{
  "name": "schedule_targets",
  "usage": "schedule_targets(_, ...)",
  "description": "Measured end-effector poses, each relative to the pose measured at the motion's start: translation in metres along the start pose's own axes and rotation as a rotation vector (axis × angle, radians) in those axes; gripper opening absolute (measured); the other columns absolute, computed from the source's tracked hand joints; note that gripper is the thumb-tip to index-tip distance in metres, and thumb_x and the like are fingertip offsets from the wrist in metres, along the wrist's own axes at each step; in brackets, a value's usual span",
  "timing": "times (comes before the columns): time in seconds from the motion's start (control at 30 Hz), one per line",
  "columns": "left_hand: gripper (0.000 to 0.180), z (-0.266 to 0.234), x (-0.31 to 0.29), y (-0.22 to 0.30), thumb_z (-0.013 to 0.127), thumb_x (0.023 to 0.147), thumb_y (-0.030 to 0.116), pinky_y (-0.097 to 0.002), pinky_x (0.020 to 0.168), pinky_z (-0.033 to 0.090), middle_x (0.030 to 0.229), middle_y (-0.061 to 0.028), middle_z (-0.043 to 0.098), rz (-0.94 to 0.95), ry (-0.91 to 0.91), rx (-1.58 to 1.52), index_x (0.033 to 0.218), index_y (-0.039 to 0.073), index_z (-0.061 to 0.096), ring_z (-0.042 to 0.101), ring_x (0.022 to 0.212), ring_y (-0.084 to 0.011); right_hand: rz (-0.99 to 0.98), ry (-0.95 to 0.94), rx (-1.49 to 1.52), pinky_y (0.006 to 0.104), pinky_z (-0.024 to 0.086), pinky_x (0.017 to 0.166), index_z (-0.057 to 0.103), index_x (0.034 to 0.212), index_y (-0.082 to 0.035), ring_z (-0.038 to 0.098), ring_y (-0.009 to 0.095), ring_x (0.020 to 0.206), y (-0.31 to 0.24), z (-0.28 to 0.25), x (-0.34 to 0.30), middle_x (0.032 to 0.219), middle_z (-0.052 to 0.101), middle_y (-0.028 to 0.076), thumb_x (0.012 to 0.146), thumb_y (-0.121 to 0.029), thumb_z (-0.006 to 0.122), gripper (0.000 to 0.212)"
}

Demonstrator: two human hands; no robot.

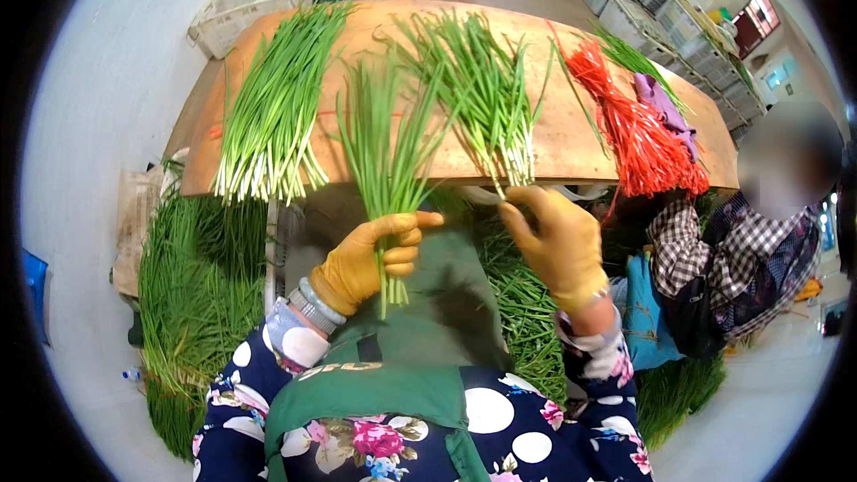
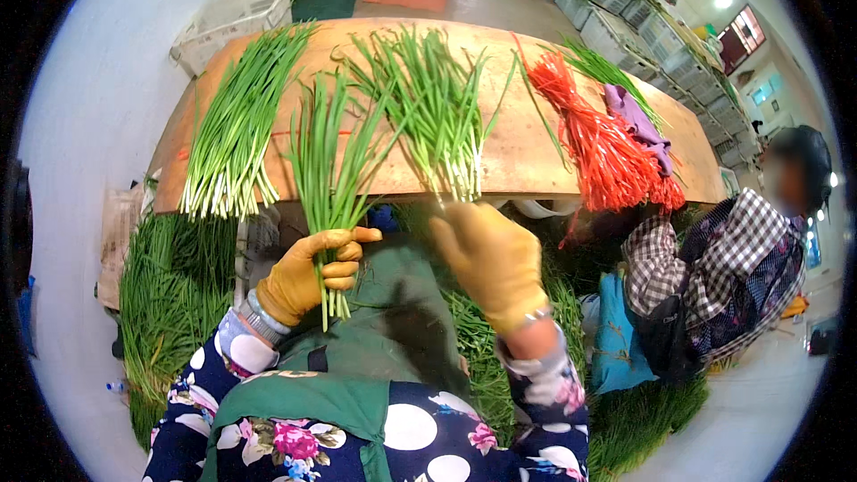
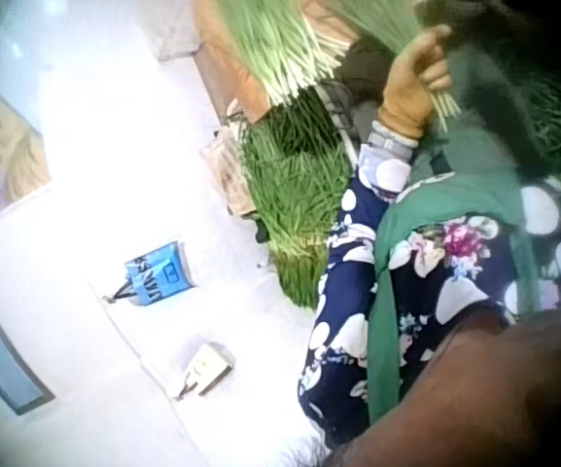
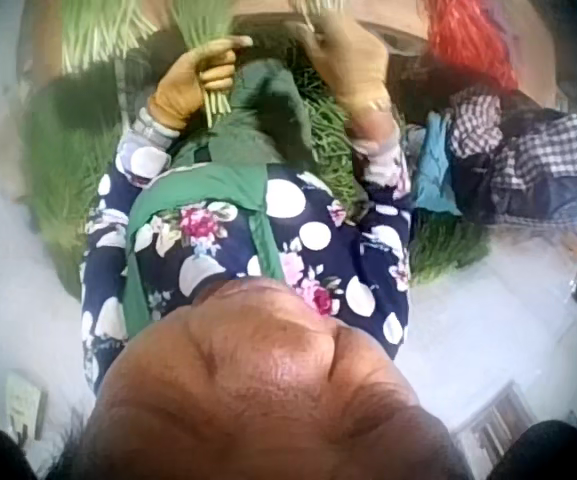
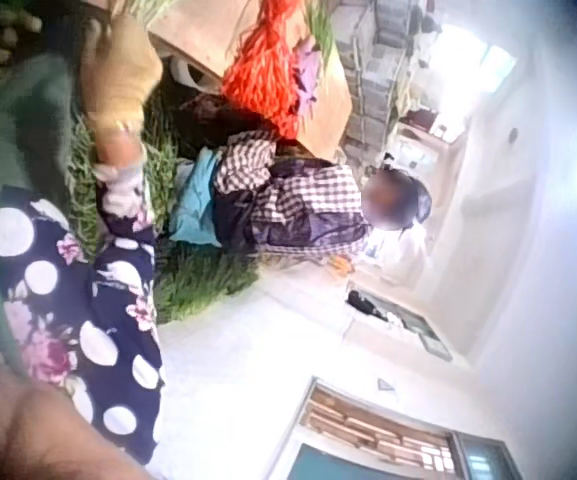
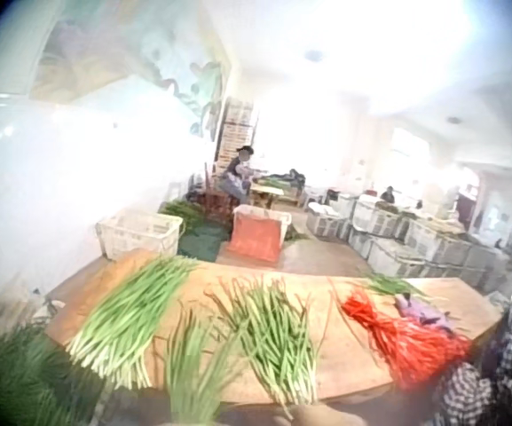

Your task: The person sorts and cleans bunches of long green vegetables by hand, removing individual blades and arranging the bunches into organized piles on a wooden table.

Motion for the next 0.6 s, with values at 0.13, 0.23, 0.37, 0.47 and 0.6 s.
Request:
schedule_targets(0.13,0.03,0.028,0.0,0.012,0.051,0.099,0.013,-0.0208,0.044,0.025,0.065,0.0045,0.036,0.245,-0.232,-0.017,0.123,-0.003,0.054,0.03,0.048,-0.0045,0.175,-0.237,-0.352,0.0423,0.049,0.06,0.062,0.076,-0.007,0.063,0.035,0.068,0.02,0.05,0.039,0.074,0.064,0.015,0.083,-0.031,0.069,0.026)
schedule_targets(0.23,0.032,0.032,-0.003,0.017,0.051,0.099,0.015,-0.0203,0.049,0.031,0.072,0.0023,0.043,0.298,0.084,0.088,0.126,-0.003,0.053,0.036,0.055,-0.005,0.104,-0.042,-0.061,0.0399,0.049,0.059,0.064,0.078,-0.005,0.063,0.032,0.065,0.006,0.04,0.022,0.07,0.062,0.015,0.084,-0.027,0.069,0.023)
schedule_targets(0.37,0.04,0.005,0.017,-0.003,0.054,0.099,0.017,-0.0206,0.056,0.038,0.081,0.0008,0.05,0.123,0.117,0.16,0.134,-0.001,0.048,0.042,0.06,-0.0069,0.071,-0.071,0.362,0.0387,0.05,0.062,0.065,0.084,-0.007,0.063,0.034,0.069,-0.009,0.035,-0.027,0.077,0.063,0.014,0.084,-0.024,0.069,0.017)
schedule_targets(0.47,0.032,0.005,0.026,-0.011,0.058,0.097,0.019,-0.0211,0.055,0.035,0.075,0.0017,0.047,0.061,0.104,0.308,0.122,-0.001,0.056,0.04,0.06,-0.0065,0.109,-0.171,0.524,0.0376,0.049,0.062,0.064,0.086,-0.004,0.061,0.032,0.069,-0.01,0.047,-0.05,0.077,0.061,0.015,0.082,-0.02,0.071,0.017)
schedule_targets(0.6,0.025,0.006,0.035,-0.027,0.064,0.093,0.019,-0.0214,0.055,0.036,0.067,0.0032,0.048,0.109,0.285,0.524,0.108,-0.001,0.064,0.043,0.056,-0.0072,0.213,-0.194,0.758,0.0345,0.046,0.06,0.062,0.087,-0.001,0.057,0.023,0.065,0.001,0.069,-0.054,0.074,0.058,0.013,0.088,-0.017,0.064,0.016)
Point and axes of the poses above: each hand's wrist, its own x-axis towards the middle knuckle, its own z-axis out of the palm, y = z × x, the point moved 1 cm from there along x, towards the middle knuckle
